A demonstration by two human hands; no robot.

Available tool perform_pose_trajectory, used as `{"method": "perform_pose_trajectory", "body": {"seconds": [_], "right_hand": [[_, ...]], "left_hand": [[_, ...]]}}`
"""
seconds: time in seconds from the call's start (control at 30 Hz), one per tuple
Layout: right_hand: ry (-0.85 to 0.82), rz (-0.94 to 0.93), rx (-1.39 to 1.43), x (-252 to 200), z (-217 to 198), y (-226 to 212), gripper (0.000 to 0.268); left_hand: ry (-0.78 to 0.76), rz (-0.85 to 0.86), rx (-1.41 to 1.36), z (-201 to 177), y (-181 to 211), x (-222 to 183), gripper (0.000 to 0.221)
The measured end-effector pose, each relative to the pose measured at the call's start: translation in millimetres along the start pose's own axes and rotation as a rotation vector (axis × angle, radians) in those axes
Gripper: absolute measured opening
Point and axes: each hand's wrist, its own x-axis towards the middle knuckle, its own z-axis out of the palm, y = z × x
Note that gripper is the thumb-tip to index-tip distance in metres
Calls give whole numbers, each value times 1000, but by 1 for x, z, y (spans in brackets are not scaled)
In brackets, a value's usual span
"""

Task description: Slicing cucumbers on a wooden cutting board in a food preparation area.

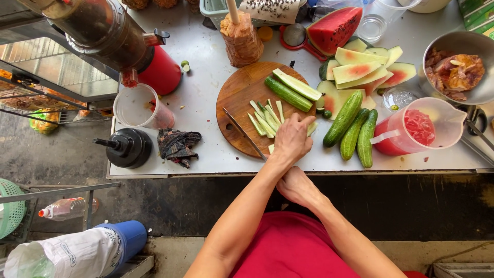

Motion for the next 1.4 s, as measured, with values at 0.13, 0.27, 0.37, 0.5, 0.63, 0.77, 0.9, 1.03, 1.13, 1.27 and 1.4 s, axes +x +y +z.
{"method": "perform_pose_trajectory", "body": {"seconds": [0.13, 0.27, 0.37, 0.5, 0.63, 0.77, 0.9, 1.03, 1.13, 1.27, 1.4], "right_hand": [[38, -120, -127, 8, 5, 21, 33], [107, 171, 91, -19, -55, -55, 42], [218, 95, 62, -18, -62, -47, 49], [273, 117, 39, -11, -58, -42, 51], [231, 142, 53, -13, -53, -67, 53], [204, 170, 60, -15, -39, -63, 54], [265, 54, 59, -21, -35, -75, 53], [249, 167, 29, -30, -38, -95, 53], [274, 82, 31, -32, -33, -92, 49], [236, 173, 18, -32, -31, -98, 50], [251, 147, -8, -35, -33, -100, 49]], "left_hand": [[171, 131, -114, -40, 17, -9, 61], [286, -139, -371, -108, -18, -15, 65], [446, -328, -618, -122, -61, -21, 71], [294, -470, -422, -101, -84, -26, 74], [352, -372, -311, -74, -78, -38, 58], [452, -280, -398, -52, -79, -60, 48], [527, -220, -383, -49, -75, -67, 37], [484, -197, -350, -42, -81, -62, 37], [376, -246, -263, -53, -73, -59, 43], [294, -291, -263, -59, -69, -58, 50], [308, -261, -263, -56, -73, -57, 49]]}}
